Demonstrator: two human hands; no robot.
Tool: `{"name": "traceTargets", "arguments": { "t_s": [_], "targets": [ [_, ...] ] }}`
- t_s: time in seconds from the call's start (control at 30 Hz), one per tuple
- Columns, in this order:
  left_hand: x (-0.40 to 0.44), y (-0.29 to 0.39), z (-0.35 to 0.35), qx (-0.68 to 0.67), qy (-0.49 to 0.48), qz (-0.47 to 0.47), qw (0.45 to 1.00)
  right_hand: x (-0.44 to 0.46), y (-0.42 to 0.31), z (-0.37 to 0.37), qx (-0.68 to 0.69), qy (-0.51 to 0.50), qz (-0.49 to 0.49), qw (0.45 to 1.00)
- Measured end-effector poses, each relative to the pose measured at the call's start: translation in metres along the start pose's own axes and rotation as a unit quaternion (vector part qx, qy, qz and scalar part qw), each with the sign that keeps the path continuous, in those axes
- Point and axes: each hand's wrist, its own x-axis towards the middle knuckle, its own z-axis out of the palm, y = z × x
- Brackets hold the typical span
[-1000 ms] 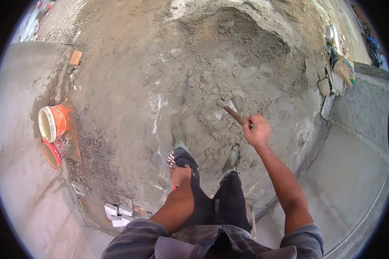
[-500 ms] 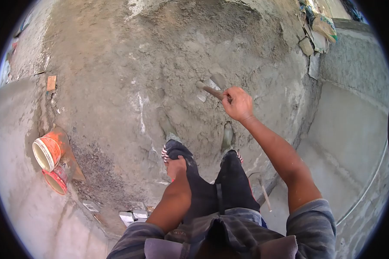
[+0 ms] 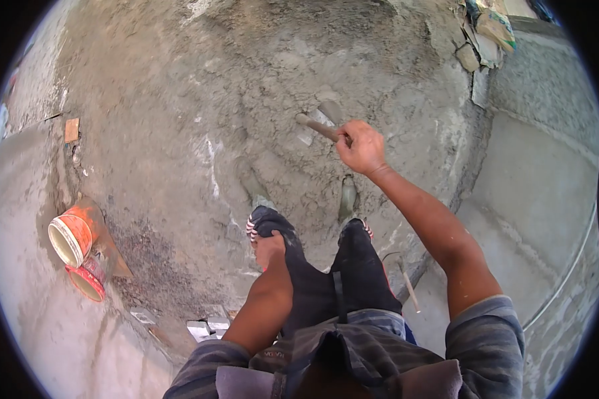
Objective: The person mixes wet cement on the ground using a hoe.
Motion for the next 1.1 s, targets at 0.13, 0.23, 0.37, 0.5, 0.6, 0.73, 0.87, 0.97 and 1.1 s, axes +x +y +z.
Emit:
{"name": "traceTargets", "arguments": {
  "t_s": [0.13, 0.23, 0.37, 0.5, 0.6, 0.73, 0.87, 0.97, 1.1],
  "targets": [
    [-0.002, 0.002, -0.002, 0.005, -0.002, -0.005, 1.0, 0.0, -0.002, 0.0, 0.006, -0.01, 0.025, 1.0],
    [0.002, 0.001, 0.002, 0.005, 0.006, -0.007, 1.0, 0.001, -0.004, -0.003, -0.001, -0.012, 0.025, 1.0],
    [0.0, -0.001, 0.0, -0.015, 0.012, 0.001, 1.0, 0.001, 0.001, 0.001, 0.002, -0.014, 0.02, 1.0],
    [0.006, -0.002, 0.007, -0.013, 0.024, -0.004, 1.0, 0.002, 0.001, 0.001, 0.0, -0.026, 0.015, 1.0],
    [0.005, -0.002, 0.007, -0.024, 0.03, 0.004, 0.999, 0.0, 0.005, 0.005, 0.003, -0.009, 0.006, 1.0],
    [0.008, -0.003, 0.012, -0.021, 0.033, -0.002, 0.999, 0.001, 0.011, 0.005, 0.009, -0.018, -0.013, 1.0],
    [0.012, -0.005, 0.017, -0.016, 0.036, 0.008, 0.999, 0.001, 0.012, 0.006, -0.002, -0.021, -0.017, 1.0],
    [0.015, -0.006, 0.021, -0.011, 0.032, 0.005, 0.999, 0.001, 0.013, 0.006, -0.009, -0.019, -0.007, 1.0],
    [0.014, -0.005, 0.018, -0.012, 0.033, 0.004, 0.999, 0.002, 0.007, 0.002, -0.014, -0.029, 0.003, 0.999]
  ]
}}
